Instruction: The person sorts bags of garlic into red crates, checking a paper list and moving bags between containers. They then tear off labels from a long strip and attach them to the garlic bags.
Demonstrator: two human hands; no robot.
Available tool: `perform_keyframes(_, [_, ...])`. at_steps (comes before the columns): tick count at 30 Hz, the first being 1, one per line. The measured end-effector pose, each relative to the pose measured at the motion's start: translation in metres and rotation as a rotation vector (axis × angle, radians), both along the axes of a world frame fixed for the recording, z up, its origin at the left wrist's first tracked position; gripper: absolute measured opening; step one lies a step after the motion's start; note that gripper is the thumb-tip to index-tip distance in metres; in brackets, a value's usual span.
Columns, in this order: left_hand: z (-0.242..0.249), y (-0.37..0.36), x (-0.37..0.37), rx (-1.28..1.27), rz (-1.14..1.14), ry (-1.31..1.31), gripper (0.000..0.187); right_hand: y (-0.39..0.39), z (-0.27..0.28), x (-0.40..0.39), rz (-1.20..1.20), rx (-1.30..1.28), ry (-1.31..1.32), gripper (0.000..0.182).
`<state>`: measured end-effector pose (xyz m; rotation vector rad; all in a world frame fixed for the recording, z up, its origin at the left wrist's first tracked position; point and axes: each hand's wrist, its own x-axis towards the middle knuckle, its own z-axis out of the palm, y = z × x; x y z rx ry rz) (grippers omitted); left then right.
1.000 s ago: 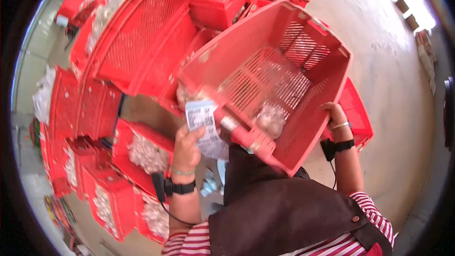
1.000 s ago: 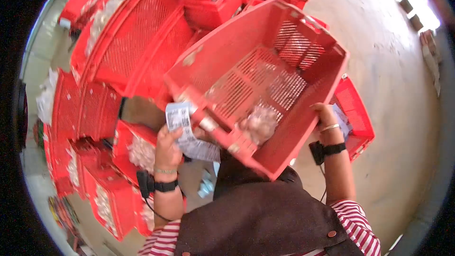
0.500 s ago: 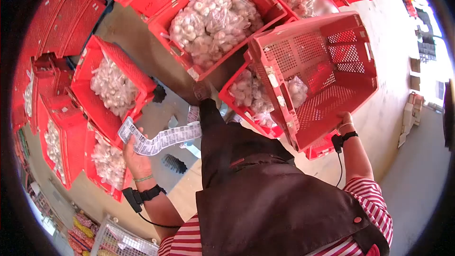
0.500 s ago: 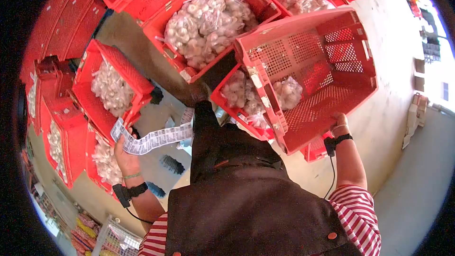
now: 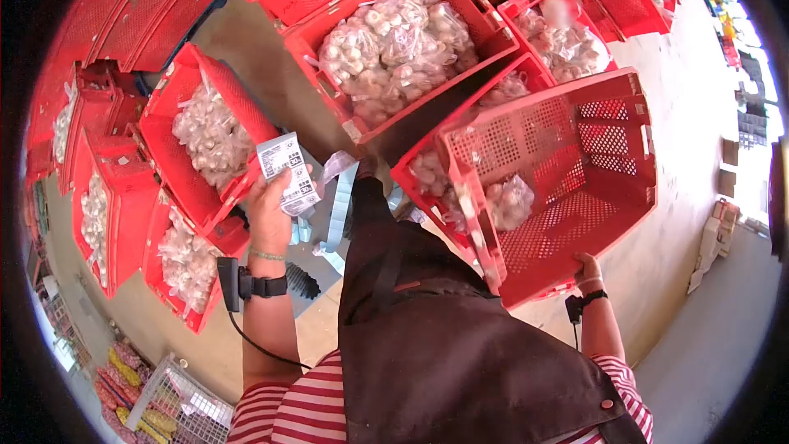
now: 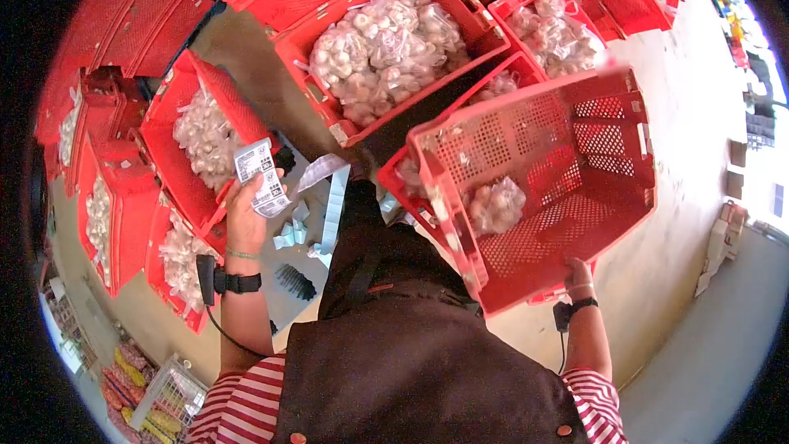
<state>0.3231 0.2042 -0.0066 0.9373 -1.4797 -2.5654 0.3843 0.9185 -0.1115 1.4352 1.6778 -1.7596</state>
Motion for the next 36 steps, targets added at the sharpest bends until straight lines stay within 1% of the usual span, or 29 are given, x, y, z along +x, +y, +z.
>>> perform_keyframes(1, [0.001,0.003,0.001,-0.002,0.009,-0.015,0.031,-0.001,0.001,-0.002,0.009,-0.007,-0.002,0.005])
perform_keyframes(3, [-0.005,0.008,0.005,0.034,0.035,-0.051,0.026,-0.007,0.015,-0.007,0.083,0.089,0.052,0.003])
perform_keyframes(4, [-0.011,0.011,0.008,0.030,0.042,-0.052,0.026,-0.014,0.023,-0.013,0.090,0.085,0.051,0.003])
perform_keyframes(6, [-0.023,0.019,0.016,0.015,-0.049,-0.095,0.032,-0.026,0.037,-0.025,0.212,0.113,0.083,0.008])
perform_keyframes(7, [-0.031,0.025,0.021,0.057,-0.045,-0.117,0.029,0.011,0.019,-0.023,0.304,0.082,-0.025,0.011])
perform_keyframes(8, [-0.039,0.030,0.024,0.087,-0.078,-0.114,0.029,0.002,0.021,-0.025,0.319,0.086,-0.029,0.011])
perform_keyframes(10, [-0.049,0.045,0.032,0.089,-0.112,-0.112,0.030,-0.022,0.019,-0.029,0.010,0.056,0.003,0.034])
perform_keyframes(11, [-0.052,0.053,0.035,0.118,-0.157,-0.122,0.031,-0.031,0.012,-0.028,-0.061,0.059,0.052,0.033])
perform_keyframes(12, [-0.051,0.060,0.040,0.141,-0.254,-0.123,0.031,-0.034,0.013,-0.028,-0.045,0.060,0.051,0.033])
perform_keyframes(14, [-0.041,0.081,0.042,0.162,-0.411,-0.105,0.030,-0.057,0.025,-0.030,-0.091,0.111,0.020,0.027])
perform_keyframes(15, [-0.039,0.098,0.039,0.215,-0.425,-0.048,0.030,-0.056,0.024,-0.031,-0.061,0.055,0.032,0.031])
perform_keyframes(16, [-0.038,0.113,0.035,0.253,-0.478,-0.015,0.031,-0.049,0.022,-0.030,-0.047,0.054,0.031,0.031])
perform_keyframes(17, [-0.037,0.125,0.031,0.239,-0.520,0.010,0.032,-0.040,0.019,-0.029,-0.025,0.014,0.010,0.031])
perform_keyframes(18, [-0.056,0.146,0.033,0.289,-0.495,0.058,0.032,-0.037,0.018,-0.030,-0.003,-0.026,-0.010,0.032])
perform_keyframes(19, [-0.065,0.165,0.032,0.322,-0.521,0.063,0.031,-0.043,0.020,-0.031,0.013,-0.029,-0.005,0.032])
perform_keyframes(20, [-0.065,0.180,0.031,0.271,-0.553,0.048,0.031,-0.051,0.025,-0.032,-0.011,-0.025,0.017,0.032])
perform_keyframes(21, [-0.055,0.189,0.032,0.020,-0.542,0.054,0.029,-0.055,0.028,-0.033,-0.035,-0.020,0.037,0.032])
perform_keyframes(22, [-0.079,0.207,0.039,-0.245,-0.537,0.067,0.027,-0.058,0.029,-0.036,-0.018,-0.018,0.036,0.032])
perform_keyframes(24, [-0.083,0.216,0.036,-0.381,-0.446,0.094,0.026,-0.052,0.025,-0.037,-0.054,0.007,-0.007,0.038])
perform_keyframes(25, [-0.085,0.216,0.037,-0.374,-0.437,0.091,0.026,-0.043,0.022,-0.032,-0.045,0.013,-0.009,0.038])
perform_keyframes(27, [-0.085,0.216,0.033,-0.248,-0.436,-0.009,0.036,-0.028,0.017,-0.033,-0.050,-0.033,-0.012,0.039])
perform_keyframes(28, [-0.080,0.212,0.029,-0.242,-0.424,-0.012,0.036,-0.032,0.021,-0.037,-0.038,-0.028,-0.015,0.039])
perform_keyframes(30, [-0.058,0.199,0.024,-0.298,-0.440,-0.004,0.036,-0.044,0.027,-0.034,-0.047,-0.059,-0.058,0.039])
perform_keyframes(31, [-0.045,0.192,0.023,-0.515,-0.376,0.026,0.031,-0.048,0.028,-0.033,-0.084,-0.072,-0.067,0.039])
perform_keyframes(32, [-0.048,0.188,0.022,-0.515,-0.375,0.024,0.031,-0.045,0.022,-0.030,-0.083,-0.072,-0.069,0.039])
perform_keyframes(34, [-0.060,0.181,0.017,-0.255,-0.317,0.054,0.027,-0.039,0.010,-0.022,-0.133,-0.182,0.024,0.040])
perform_keyframes(35, [-0.063,0.175,0.015,-0.241,-0.272,0.079,0.024,-0.059,0.018,-0.027,-0.144,-0.074,-0.050,0.041])
perform_keyframes(36, [-0.081,0.176,0.020,-0.300,-0.312,0.071,0.025,-0.065,0.018,-0.028,-0.148,-0.077,-0.047,0.041])
